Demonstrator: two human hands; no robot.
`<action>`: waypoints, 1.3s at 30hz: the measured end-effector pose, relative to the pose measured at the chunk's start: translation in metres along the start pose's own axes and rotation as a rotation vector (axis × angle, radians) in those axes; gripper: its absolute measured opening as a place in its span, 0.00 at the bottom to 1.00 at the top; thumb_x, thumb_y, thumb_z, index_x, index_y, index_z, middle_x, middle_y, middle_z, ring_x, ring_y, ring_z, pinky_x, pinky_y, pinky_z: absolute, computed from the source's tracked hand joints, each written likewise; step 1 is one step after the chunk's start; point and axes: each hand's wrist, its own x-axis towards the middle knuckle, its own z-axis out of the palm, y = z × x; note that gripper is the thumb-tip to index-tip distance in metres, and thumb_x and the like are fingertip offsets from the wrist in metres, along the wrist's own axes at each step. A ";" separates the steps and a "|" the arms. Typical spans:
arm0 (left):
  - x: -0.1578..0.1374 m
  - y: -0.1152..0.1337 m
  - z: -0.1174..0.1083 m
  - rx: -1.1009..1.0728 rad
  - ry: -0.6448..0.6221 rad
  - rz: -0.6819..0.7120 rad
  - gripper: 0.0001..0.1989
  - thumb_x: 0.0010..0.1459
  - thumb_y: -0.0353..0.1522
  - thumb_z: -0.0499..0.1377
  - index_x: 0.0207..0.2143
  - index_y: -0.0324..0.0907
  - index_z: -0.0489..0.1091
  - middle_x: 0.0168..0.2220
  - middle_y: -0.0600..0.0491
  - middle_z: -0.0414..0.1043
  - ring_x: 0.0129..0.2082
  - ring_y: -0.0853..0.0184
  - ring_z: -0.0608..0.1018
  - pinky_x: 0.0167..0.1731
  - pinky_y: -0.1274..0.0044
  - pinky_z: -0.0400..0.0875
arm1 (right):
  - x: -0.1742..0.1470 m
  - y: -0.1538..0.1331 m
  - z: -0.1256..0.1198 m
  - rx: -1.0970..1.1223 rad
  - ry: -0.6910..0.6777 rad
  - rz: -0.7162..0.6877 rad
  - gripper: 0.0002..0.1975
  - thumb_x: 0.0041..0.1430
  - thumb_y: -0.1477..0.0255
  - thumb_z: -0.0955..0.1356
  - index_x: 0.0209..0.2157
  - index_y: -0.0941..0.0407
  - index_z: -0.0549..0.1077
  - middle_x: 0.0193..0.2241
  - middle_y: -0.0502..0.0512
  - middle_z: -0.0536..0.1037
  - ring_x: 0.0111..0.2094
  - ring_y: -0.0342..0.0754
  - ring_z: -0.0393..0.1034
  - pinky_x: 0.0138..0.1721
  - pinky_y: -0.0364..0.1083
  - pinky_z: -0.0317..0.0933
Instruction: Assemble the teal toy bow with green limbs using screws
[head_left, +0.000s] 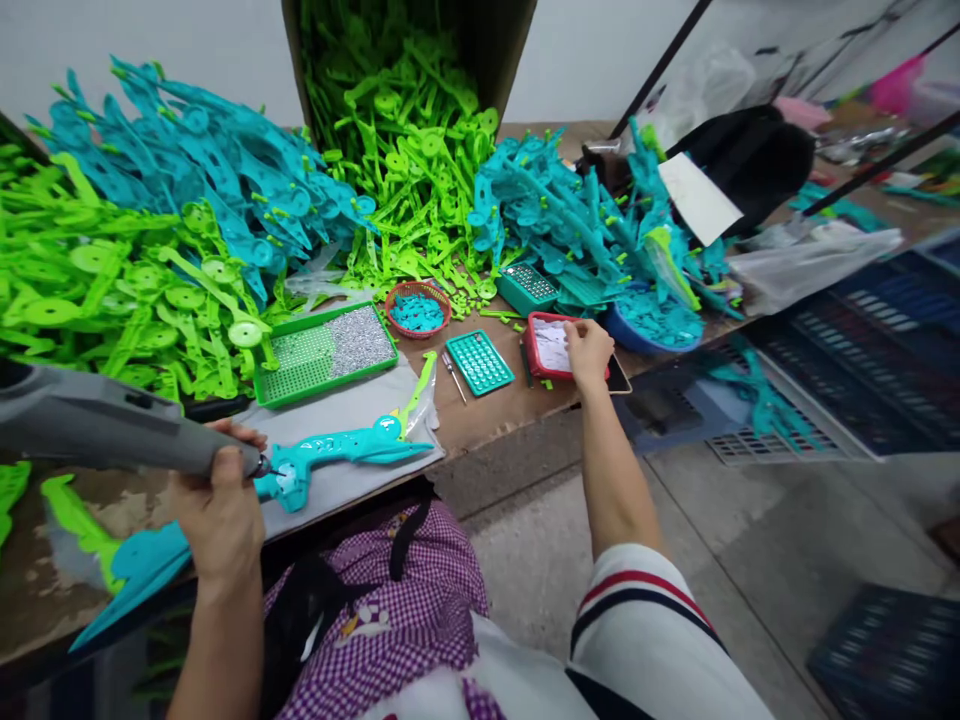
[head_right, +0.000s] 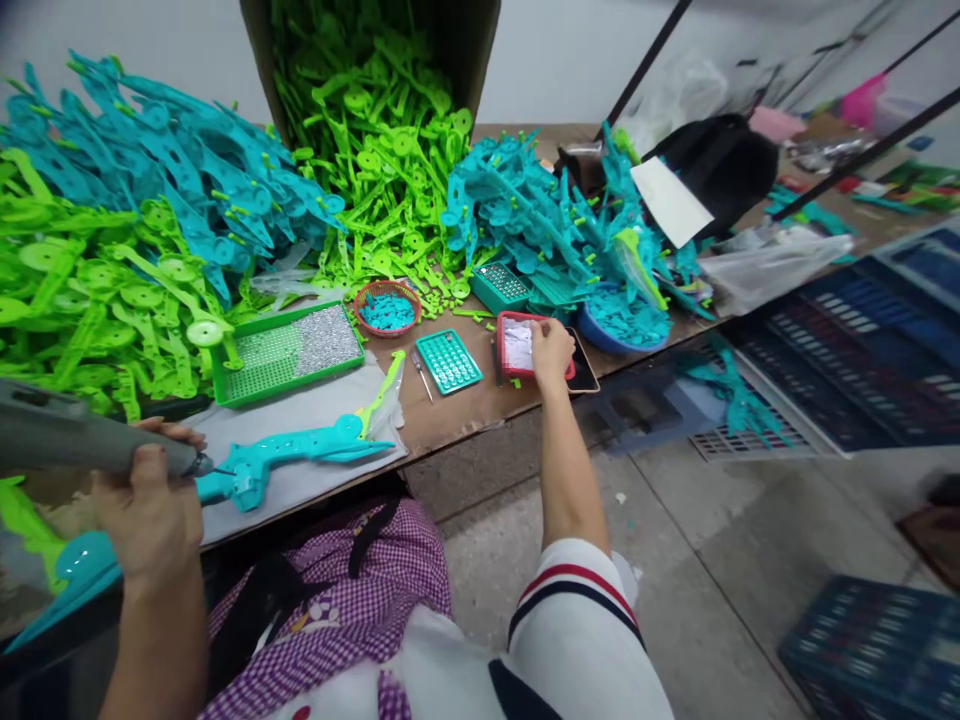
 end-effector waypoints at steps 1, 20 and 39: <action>0.000 0.000 -0.001 0.008 0.008 0.002 0.10 0.48 0.34 0.65 0.34 0.42 0.71 0.27 0.58 0.72 0.27 0.72 0.74 0.34 0.76 0.71 | 0.000 -0.001 -0.005 0.014 -0.005 0.024 0.12 0.60 0.68 0.62 0.35 0.59 0.75 0.32 0.63 0.77 0.37 0.56 0.69 0.45 0.53 0.59; 0.035 -0.019 -0.034 0.135 0.068 0.065 0.21 0.51 0.45 0.66 0.41 0.43 0.67 0.34 0.55 0.73 0.33 0.70 0.76 0.42 0.75 0.72 | -0.223 -0.213 0.044 0.512 -1.263 -0.719 0.10 0.52 0.78 0.63 0.38 0.55 0.65 0.17 0.38 0.63 0.21 0.41 0.56 0.30 0.42 0.49; 0.049 -0.026 -0.051 0.258 0.045 0.056 0.23 0.51 0.50 0.64 0.41 0.43 0.67 0.39 0.51 0.75 0.39 0.65 0.78 0.47 0.72 0.73 | -0.238 -0.227 0.049 0.100 -1.138 -0.781 0.12 0.55 0.75 0.62 0.42 0.53 0.67 0.26 0.47 0.75 0.31 0.47 0.66 0.30 0.43 0.46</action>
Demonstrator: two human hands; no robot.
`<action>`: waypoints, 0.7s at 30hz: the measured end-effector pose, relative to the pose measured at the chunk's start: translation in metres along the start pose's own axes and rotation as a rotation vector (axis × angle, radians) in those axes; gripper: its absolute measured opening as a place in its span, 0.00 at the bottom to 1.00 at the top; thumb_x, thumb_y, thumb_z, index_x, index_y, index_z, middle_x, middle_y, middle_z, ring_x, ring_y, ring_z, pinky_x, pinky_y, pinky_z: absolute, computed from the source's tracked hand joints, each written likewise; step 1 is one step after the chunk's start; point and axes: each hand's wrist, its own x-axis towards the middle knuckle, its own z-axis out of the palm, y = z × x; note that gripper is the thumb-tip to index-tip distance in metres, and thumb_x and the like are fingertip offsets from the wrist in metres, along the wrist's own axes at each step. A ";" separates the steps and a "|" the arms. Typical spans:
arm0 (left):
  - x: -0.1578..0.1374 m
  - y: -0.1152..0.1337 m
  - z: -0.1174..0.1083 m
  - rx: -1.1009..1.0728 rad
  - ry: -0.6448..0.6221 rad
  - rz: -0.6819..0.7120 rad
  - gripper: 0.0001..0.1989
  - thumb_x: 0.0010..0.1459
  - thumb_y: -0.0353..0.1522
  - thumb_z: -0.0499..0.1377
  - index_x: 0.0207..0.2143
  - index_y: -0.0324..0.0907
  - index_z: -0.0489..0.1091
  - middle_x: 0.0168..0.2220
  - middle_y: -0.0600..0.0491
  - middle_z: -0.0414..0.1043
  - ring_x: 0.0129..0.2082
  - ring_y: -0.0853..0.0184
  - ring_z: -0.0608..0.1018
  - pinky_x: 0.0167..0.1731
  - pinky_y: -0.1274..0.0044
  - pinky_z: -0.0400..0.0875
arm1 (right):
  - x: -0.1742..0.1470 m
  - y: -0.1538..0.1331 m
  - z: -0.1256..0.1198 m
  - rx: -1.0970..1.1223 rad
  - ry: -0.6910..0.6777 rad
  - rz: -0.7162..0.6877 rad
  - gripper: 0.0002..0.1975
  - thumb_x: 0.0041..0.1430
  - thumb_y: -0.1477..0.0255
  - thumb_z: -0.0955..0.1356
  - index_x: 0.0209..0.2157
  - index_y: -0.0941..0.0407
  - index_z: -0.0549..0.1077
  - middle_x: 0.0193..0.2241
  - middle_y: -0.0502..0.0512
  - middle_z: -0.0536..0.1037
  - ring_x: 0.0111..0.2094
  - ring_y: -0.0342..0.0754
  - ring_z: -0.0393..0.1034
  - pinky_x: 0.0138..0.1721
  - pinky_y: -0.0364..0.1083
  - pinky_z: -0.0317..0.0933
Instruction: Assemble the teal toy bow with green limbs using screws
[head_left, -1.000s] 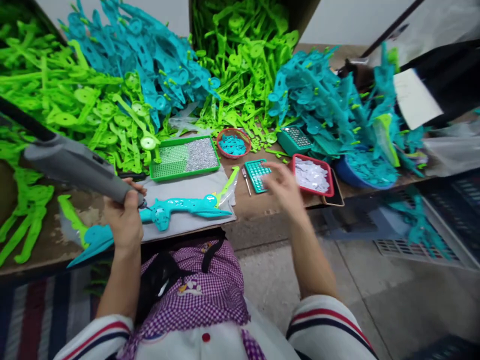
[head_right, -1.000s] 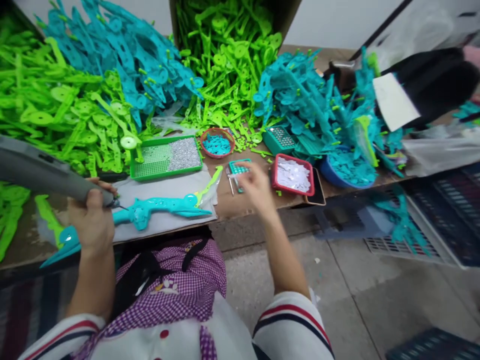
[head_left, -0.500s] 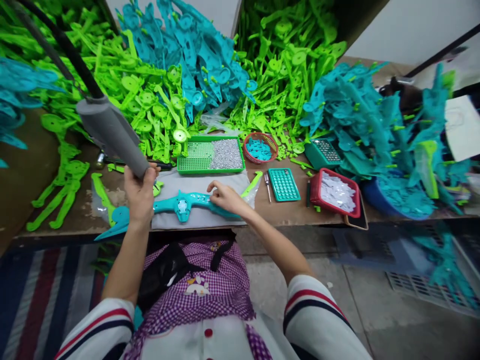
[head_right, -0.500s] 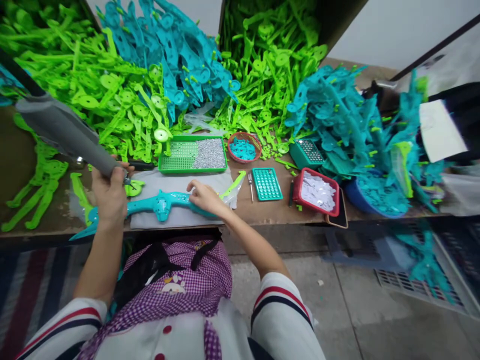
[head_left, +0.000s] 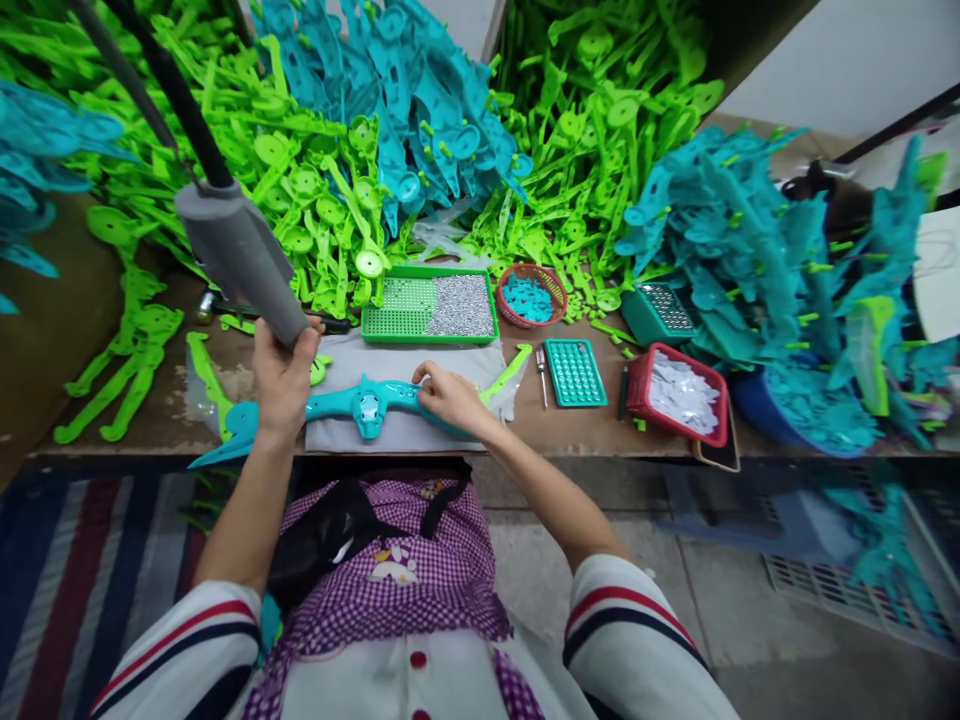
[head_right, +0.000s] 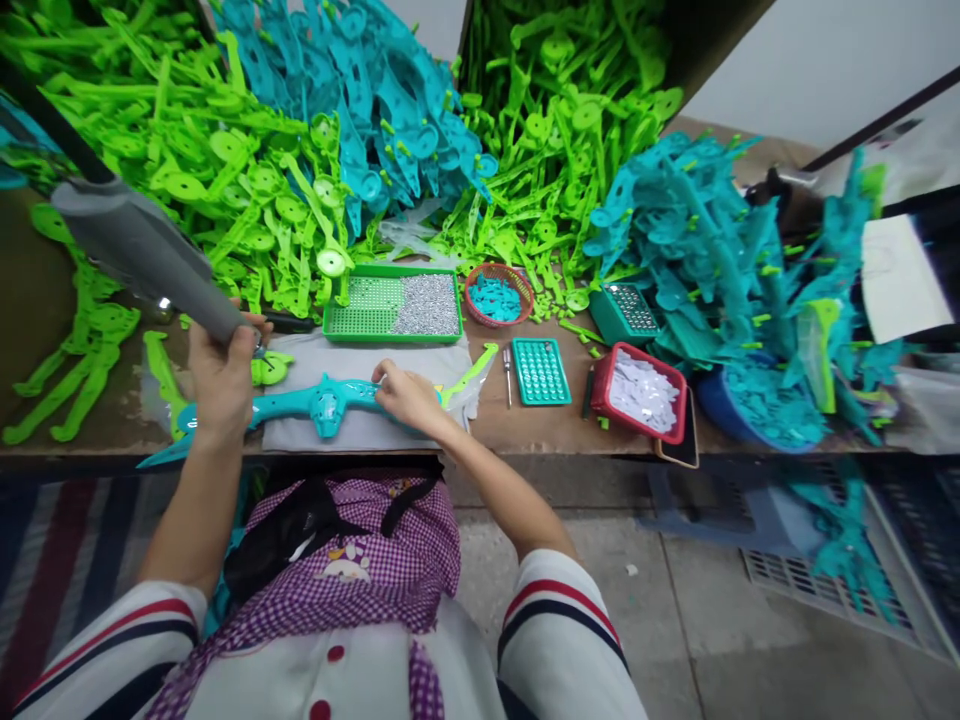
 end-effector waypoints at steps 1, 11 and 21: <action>-0.002 0.000 -0.003 0.023 -0.013 0.013 0.24 0.51 0.49 0.64 0.43 0.44 0.68 0.41 0.50 0.75 0.42 0.64 0.78 0.48 0.71 0.72 | -0.001 0.000 0.000 -0.054 -0.006 0.001 0.12 0.57 0.75 0.62 0.43 0.52 0.68 0.28 0.49 0.77 0.32 0.48 0.67 0.31 0.43 0.47; -0.042 -0.022 -0.137 0.789 0.306 0.024 0.21 0.51 0.38 0.63 0.48 0.39 0.71 0.45 0.43 0.73 0.50 0.54 0.73 0.58 0.61 0.60 | -0.043 -0.062 0.027 0.482 0.175 -0.254 0.14 0.64 0.59 0.63 0.44 0.52 0.71 0.28 0.50 0.75 0.29 0.46 0.68 0.32 0.44 0.57; -0.074 -0.027 -0.143 0.017 0.472 -0.415 0.33 0.35 0.37 0.72 0.46 0.40 0.70 0.38 0.50 0.75 0.33 0.70 0.77 0.37 0.78 0.70 | -0.035 -0.100 0.162 1.512 -0.529 0.162 0.28 0.43 0.48 0.74 0.39 0.55 0.73 0.34 0.51 0.77 0.27 0.41 0.71 0.25 0.41 0.68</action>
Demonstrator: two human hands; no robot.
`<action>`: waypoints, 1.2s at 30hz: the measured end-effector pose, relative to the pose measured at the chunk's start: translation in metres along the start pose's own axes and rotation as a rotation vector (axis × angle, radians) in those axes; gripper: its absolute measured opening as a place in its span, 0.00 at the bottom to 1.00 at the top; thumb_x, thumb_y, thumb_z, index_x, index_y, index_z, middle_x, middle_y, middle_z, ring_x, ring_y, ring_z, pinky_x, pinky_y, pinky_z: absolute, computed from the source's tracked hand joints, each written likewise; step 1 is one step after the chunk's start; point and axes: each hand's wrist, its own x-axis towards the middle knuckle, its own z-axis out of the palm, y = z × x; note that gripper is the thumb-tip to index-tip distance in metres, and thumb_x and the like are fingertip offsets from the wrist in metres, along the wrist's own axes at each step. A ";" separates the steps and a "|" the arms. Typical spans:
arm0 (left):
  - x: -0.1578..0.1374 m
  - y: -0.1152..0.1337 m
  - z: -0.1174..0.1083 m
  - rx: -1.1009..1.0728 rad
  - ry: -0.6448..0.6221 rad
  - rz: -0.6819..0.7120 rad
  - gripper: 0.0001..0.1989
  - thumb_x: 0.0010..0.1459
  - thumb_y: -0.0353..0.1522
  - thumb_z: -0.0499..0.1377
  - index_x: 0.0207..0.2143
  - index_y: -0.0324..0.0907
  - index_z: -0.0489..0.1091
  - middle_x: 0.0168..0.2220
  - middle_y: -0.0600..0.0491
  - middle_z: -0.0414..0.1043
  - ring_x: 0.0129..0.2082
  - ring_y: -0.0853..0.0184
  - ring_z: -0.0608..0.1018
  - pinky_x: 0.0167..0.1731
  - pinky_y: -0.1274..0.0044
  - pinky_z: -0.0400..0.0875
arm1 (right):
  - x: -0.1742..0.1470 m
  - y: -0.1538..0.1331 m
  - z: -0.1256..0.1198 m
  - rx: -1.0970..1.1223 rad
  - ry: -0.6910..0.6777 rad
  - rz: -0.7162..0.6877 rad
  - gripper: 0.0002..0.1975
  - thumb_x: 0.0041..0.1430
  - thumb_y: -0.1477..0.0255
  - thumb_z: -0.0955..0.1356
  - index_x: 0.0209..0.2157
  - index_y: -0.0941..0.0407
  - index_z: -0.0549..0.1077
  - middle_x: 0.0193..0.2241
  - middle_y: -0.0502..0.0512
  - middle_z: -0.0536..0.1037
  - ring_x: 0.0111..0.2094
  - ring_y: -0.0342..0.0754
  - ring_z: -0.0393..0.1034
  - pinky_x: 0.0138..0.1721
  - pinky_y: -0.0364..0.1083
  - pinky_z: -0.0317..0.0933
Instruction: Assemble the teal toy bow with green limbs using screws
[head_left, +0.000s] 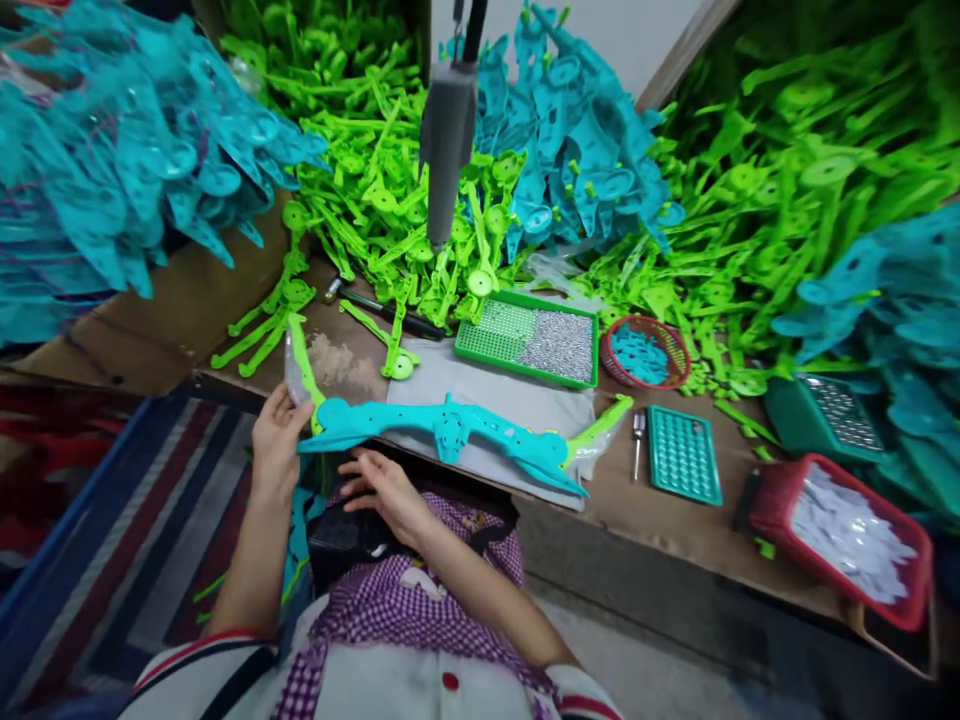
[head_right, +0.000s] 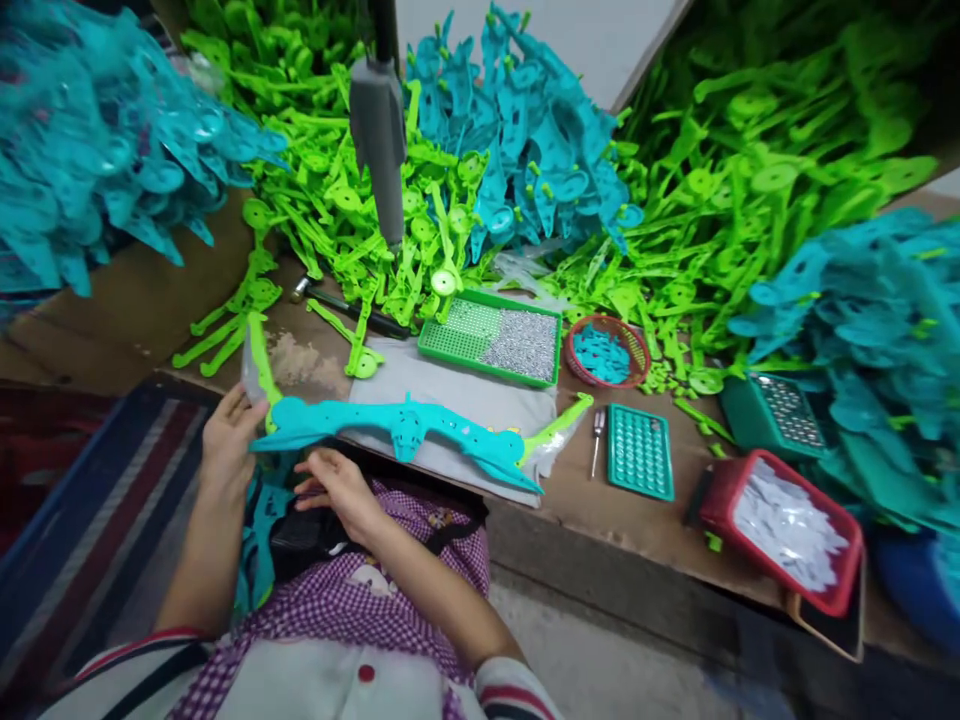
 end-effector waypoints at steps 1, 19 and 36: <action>-0.012 0.003 -0.005 -0.045 -0.039 -0.064 0.30 0.36 0.38 0.73 0.43 0.40 0.71 0.38 0.50 0.76 0.34 0.68 0.78 0.38 0.78 0.71 | 0.000 0.004 0.001 0.054 0.000 -0.003 0.28 0.42 0.48 0.75 0.37 0.55 0.73 0.34 0.51 0.78 0.28 0.41 0.72 0.27 0.42 0.70; -0.049 0.023 -0.008 -0.288 -0.065 -0.187 0.17 0.45 0.38 0.69 0.38 0.41 0.74 0.36 0.53 0.78 0.35 0.68 0.79 0.37 0.78 0.72 | 0.005 -0.005 0.008 0.032 -0.058 0.147 0.23 0.42 0.52 0.74 0.27 0.59 0.73 0.21 0.49 0.75 0.21 0.41 0.69 0.19 0.39 0.65; -0.035 0.042 -0.023 -0.197 -0.396 -0.263 0.24 0.44 0.35 0.70 0.45 0.42 0.73 0.36 0.51 0.77 0.35 0.63 0.79 0.35 0.75 0.75 | -0.002 -0.001 0.000 -0.028 -0.139 0.025 0.17 0.42 0.58 0.73 0.22 0.57 0.69 0.12 0.43 0.68 0.13 0.37 0.57 0.13 0.39 0.51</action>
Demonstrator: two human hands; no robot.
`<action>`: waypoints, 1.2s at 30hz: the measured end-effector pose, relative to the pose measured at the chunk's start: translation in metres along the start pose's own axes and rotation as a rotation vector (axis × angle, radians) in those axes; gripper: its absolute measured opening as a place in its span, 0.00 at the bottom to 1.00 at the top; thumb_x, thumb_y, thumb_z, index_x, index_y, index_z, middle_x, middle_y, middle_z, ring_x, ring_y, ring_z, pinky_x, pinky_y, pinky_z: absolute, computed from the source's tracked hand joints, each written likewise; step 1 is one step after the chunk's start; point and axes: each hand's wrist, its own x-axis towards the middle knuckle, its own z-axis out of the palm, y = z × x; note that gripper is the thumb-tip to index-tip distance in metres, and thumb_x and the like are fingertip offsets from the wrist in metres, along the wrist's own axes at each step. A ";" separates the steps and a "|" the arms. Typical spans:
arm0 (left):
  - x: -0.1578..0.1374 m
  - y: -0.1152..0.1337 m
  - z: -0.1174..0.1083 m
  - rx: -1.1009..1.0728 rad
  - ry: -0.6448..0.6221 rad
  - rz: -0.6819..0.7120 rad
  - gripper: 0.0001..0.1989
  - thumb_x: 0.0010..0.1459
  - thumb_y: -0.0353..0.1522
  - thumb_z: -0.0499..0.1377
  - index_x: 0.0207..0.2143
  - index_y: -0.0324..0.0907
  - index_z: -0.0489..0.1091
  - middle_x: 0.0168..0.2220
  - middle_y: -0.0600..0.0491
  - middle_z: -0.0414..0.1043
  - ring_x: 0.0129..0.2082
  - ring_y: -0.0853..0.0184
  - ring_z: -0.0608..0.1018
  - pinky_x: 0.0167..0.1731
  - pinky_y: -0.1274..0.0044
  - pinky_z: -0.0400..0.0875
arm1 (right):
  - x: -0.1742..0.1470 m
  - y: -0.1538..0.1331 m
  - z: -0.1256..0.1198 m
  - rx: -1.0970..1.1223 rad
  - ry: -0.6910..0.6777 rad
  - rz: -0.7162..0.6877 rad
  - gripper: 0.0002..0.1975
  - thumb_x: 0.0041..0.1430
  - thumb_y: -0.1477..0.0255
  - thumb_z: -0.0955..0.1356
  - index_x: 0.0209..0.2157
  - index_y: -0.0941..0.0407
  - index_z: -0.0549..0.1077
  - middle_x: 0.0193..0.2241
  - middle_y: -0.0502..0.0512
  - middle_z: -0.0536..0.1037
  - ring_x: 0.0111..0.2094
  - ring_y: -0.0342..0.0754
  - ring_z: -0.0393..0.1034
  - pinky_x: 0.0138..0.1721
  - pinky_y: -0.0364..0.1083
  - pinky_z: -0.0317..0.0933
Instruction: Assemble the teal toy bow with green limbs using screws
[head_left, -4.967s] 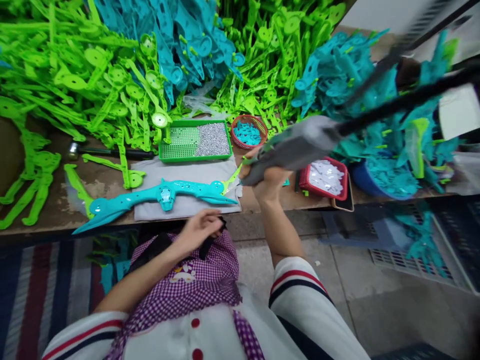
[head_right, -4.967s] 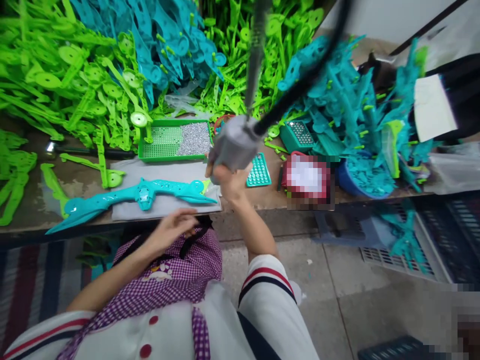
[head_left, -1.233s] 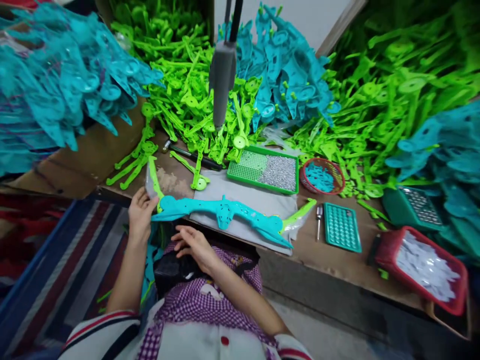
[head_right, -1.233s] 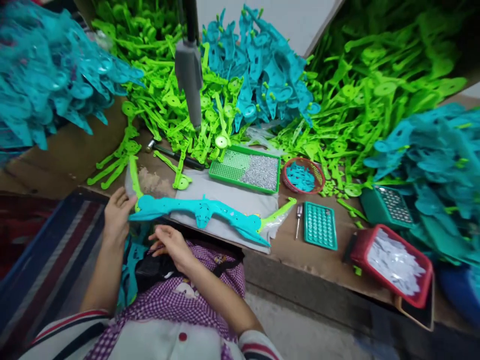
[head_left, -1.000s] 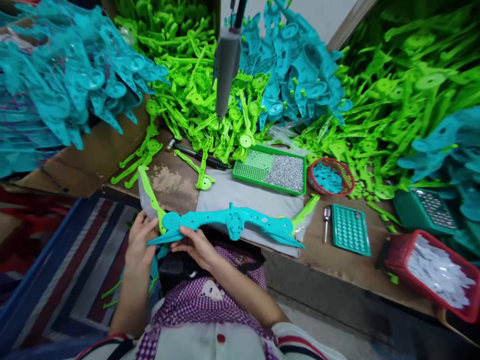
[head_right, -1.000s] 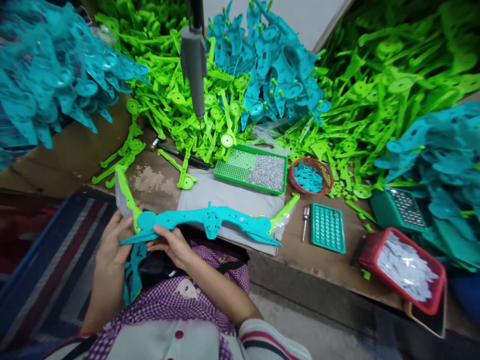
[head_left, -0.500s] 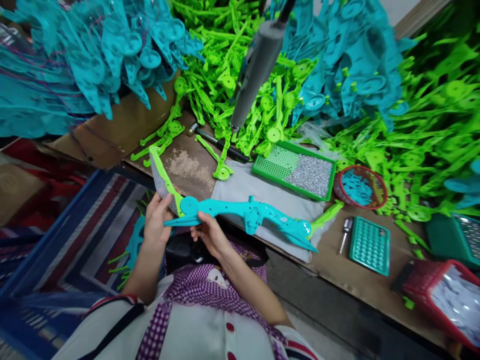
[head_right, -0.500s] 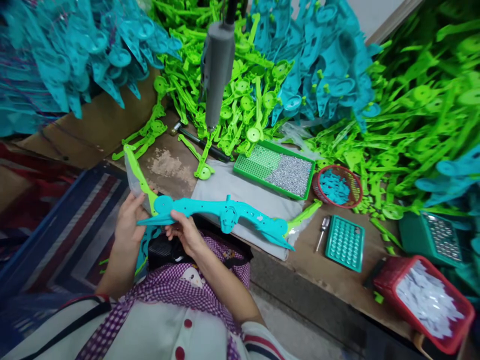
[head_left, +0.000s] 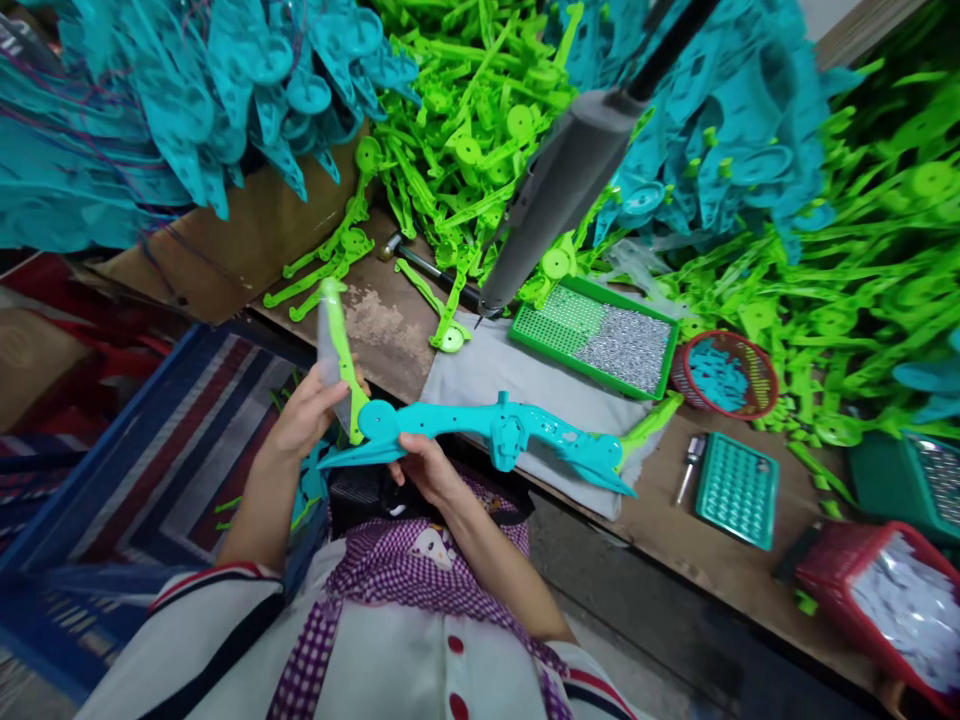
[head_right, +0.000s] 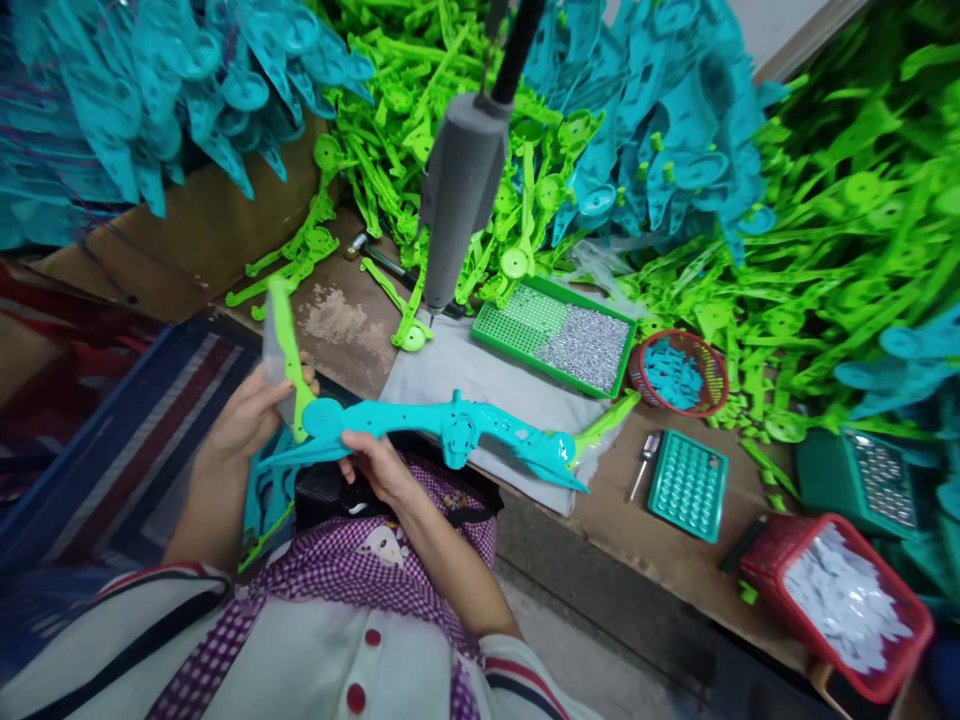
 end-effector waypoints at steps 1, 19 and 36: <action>0.003 0.004 0.000 0.010 -0.054 -0.036 0.24 0.44 0.35 0.69 0.45 0.40 0.72 0.35 0.51 0.76 0.34 0.63 0.79 0.33 0.75 0.74 | -0.001 0.000 0.000 -0.010 -0.006 -0.007 0.17 0.42 0.58 0.73 0.22 0.57 0.69 0.12 0.43 0.67 0.13 0.37 0.57 0.13 0.39 0.50; 0.011 0.007 0.040 0.070 0.033 0.107 0.13 0.46 0.33 0.61 0.36 0.43 0.65 0.29 0.58 0.71 0.26 0.71 0.73 0.26 0.79 0.68 | -0.006 -0.009 0.000 -0.026 0.111 -0.067 0.20 0.40 0.56 0.74 0.22 0.55 0.65 0.14 0.42 0.65 0.13 0.36 0.54 0.15 0.39 0.47; -0.004 -0.002 0.023 -0.071 -0.054 0.074 0.18 0.49 0.37 0.66 0.42 0.41 0.69 0.35 0.53 0.74 0.34 0.67 0.76 0.35 0.77 0.71 | -0.017 -0.001 0.013 0.040 0.289 -0.013 0.25 0.42 0.49 0.74 0.19 0.54 0.62 0.12 0.40 0.58 0.10 0.37 0.55 0.11 0.40 0.51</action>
